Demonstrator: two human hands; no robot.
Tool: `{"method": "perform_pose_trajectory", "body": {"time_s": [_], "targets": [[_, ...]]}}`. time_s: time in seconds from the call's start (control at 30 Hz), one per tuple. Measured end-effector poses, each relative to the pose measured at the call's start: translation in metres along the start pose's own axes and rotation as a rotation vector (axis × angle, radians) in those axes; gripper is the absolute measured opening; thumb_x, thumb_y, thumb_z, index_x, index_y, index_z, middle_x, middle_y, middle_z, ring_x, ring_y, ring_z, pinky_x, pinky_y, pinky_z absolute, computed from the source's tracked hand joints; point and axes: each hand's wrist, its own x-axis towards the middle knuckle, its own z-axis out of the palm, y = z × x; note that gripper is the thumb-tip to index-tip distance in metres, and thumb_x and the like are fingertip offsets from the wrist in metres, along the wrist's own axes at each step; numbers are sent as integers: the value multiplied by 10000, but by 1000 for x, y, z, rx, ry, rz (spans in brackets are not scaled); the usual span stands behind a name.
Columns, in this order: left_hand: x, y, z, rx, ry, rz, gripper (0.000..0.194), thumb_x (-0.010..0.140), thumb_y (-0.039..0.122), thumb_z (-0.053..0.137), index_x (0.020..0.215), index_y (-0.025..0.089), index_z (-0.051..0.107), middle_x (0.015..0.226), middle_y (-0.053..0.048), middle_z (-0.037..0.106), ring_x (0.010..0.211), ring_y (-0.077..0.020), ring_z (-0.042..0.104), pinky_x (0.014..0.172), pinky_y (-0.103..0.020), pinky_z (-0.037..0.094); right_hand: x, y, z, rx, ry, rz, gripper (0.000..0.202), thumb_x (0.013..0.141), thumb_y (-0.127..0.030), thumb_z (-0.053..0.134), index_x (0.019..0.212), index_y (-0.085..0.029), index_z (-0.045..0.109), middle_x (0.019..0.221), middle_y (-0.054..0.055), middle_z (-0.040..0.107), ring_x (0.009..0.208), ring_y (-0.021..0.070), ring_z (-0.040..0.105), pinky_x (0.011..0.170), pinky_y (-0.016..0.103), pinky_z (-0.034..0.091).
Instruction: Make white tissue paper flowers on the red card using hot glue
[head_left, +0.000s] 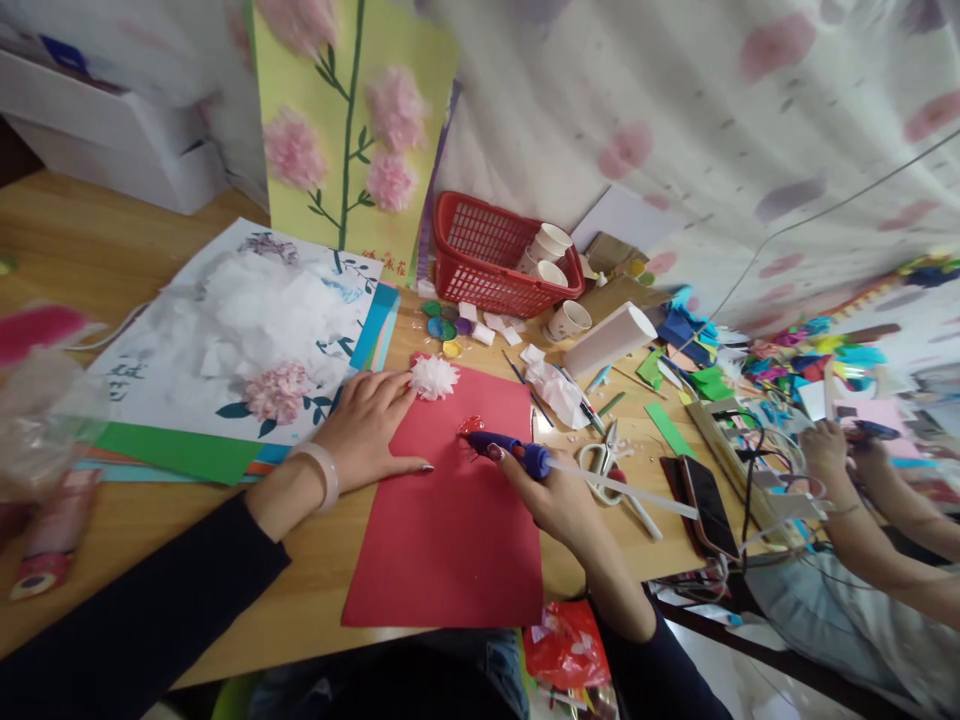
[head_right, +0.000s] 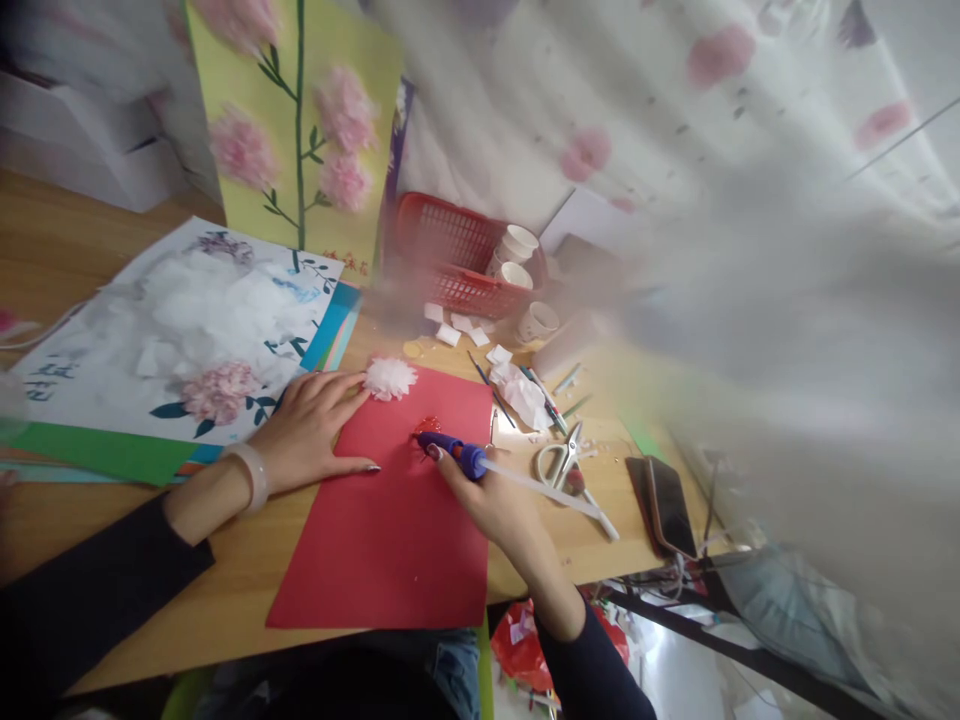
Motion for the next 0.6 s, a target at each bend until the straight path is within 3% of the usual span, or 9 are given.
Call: {"method": "perform_pose_trajectory", "body": {"time_s": [0.6], "targets": [[-1, -1, 0, -46, 5, -6, 870, 685, 725, 633, 1278, 93, 567, 1383, -214, 496, 1293, -386, 390, 1106, -514, 234, -3, 7, -10, -64, 7, 48, 503, 886, -570, 459, 560, -192, 524, 462, -39, 372, 426, 98, 350, 417, 246, 239]]}}
